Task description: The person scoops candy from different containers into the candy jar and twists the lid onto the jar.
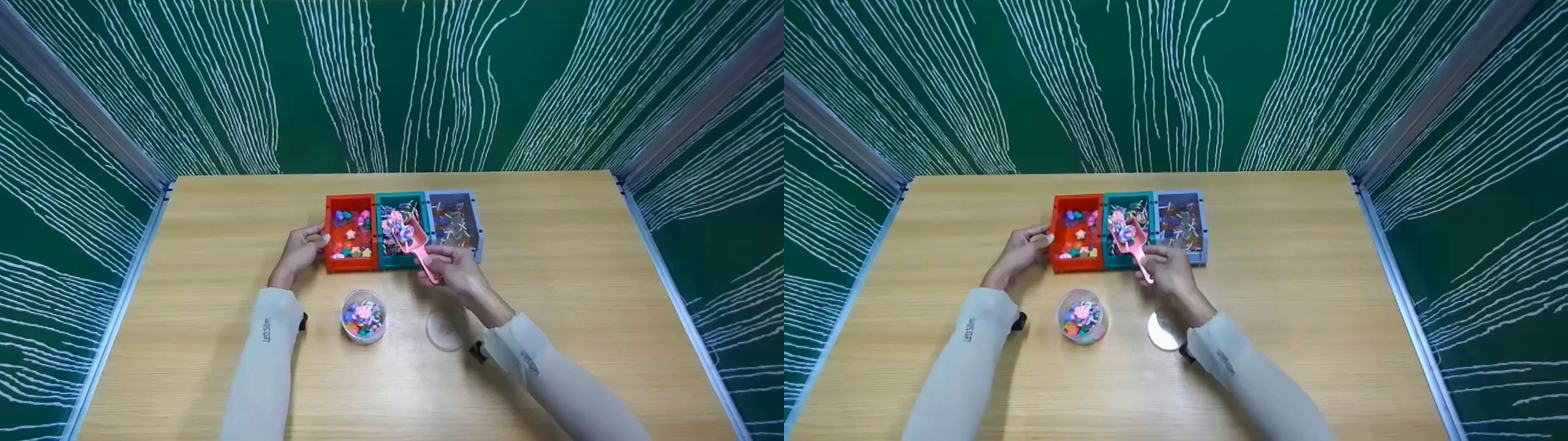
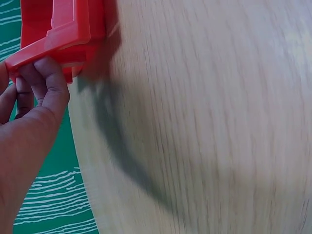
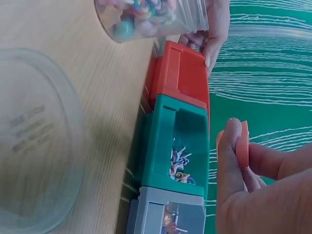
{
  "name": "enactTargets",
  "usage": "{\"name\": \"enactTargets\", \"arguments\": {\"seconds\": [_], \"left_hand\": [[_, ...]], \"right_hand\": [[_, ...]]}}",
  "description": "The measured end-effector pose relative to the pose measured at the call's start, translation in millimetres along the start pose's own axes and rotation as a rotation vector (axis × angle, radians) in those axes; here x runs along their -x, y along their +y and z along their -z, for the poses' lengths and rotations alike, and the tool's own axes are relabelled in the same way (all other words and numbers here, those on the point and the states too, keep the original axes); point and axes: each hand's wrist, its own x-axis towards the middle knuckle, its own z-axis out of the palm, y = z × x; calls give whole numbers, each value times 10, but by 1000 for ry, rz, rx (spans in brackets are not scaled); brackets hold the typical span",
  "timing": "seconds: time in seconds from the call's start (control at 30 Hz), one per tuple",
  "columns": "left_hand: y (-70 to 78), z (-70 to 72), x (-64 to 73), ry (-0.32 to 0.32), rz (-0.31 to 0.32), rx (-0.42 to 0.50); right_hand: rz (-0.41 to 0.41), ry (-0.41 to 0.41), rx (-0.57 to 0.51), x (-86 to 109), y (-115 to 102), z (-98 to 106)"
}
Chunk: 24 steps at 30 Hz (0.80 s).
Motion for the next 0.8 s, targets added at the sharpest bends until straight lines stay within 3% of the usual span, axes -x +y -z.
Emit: {"name": "enactTargets", "arguments": {"seconds": [0.53, 0.8], "left_hand": [[1, 38, 10, -10, 11, -28], [-3, 21, 25, 6, 28, -33]], "right_hand": [[12, -164, 158, 389, 17, 215], [-30, -249, 230, 588, 42, 279]]}}
